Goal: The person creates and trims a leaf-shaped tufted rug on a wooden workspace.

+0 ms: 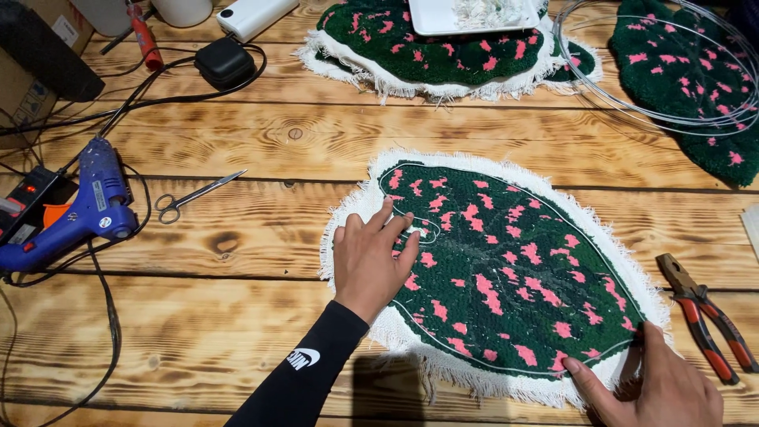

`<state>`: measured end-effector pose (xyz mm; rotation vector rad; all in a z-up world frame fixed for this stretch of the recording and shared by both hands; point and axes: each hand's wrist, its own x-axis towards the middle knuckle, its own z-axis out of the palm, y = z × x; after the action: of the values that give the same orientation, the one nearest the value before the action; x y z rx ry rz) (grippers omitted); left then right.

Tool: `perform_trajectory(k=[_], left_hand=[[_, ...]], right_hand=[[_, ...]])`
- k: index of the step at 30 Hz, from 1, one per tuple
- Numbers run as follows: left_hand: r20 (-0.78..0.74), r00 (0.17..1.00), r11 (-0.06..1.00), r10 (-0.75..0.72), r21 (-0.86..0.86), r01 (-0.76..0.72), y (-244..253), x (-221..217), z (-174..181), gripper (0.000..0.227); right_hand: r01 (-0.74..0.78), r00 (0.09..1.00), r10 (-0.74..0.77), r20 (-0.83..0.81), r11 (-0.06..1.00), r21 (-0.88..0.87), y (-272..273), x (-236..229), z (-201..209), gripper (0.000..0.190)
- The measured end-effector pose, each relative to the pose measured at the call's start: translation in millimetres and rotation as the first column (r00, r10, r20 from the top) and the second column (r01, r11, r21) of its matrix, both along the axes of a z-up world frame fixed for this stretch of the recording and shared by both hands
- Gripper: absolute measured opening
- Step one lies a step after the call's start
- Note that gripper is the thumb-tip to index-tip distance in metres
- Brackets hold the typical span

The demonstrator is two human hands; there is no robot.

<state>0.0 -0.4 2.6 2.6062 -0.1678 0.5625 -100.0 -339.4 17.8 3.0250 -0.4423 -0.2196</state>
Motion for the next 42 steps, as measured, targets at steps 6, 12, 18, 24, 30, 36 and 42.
perform_trajectory(k=[6,12,18,24,30,36,42], left_hand=[[-0.002,1.0,1.0,0.007,0.011,-0.007,-1,0,2,0.026],[-0.019,1.0,1.0,0.009,0.007,-0.009,-1,0,2,0.027],[-0.035,0.999,0.999,0.011,0.049,-0.01,-1,-1,5,0.03],[-0.048,0.998,0.997,0.033,0.078,-0.029,-3,-2,6,0.03],[-0.056,0.998,0.997,0.034,0.071,-0.03,-3,-1,7,0.03],[-0.048,0.998,0.998,0.026,0.058,-0.023,-2,-2,5,0.03],[-0.075,0.997,0.998,0.028,0.053,-0.024,-3,-1,7,0.029]], right_hand=[[-0.054,0.988,0.047,0.145,0.998,0.043,-21,-7,-27,0.118],[-0.111,0.955,0.111,0.276,0.994,-0.018,-8,-17,-19,0.116],[-0.264,0.827,0.22,0.517,0.964,0.012,-8,-25,-22,0.097],[-0.029,0.878,-0.289,0.382,0.764,0.645,-19,-14,-5,0.052],[-0.046,0.859,-0.491,0.142,0.203,0.978,-76,-4,-37,0.047],[0.057,0.808,-0.484,-0.336,-0.504,0.862,-77,8,-34,0.046],[-0.124,0.868,-0.412,-0.277,-0.721,0.682,-65,0,-55,0.047]])
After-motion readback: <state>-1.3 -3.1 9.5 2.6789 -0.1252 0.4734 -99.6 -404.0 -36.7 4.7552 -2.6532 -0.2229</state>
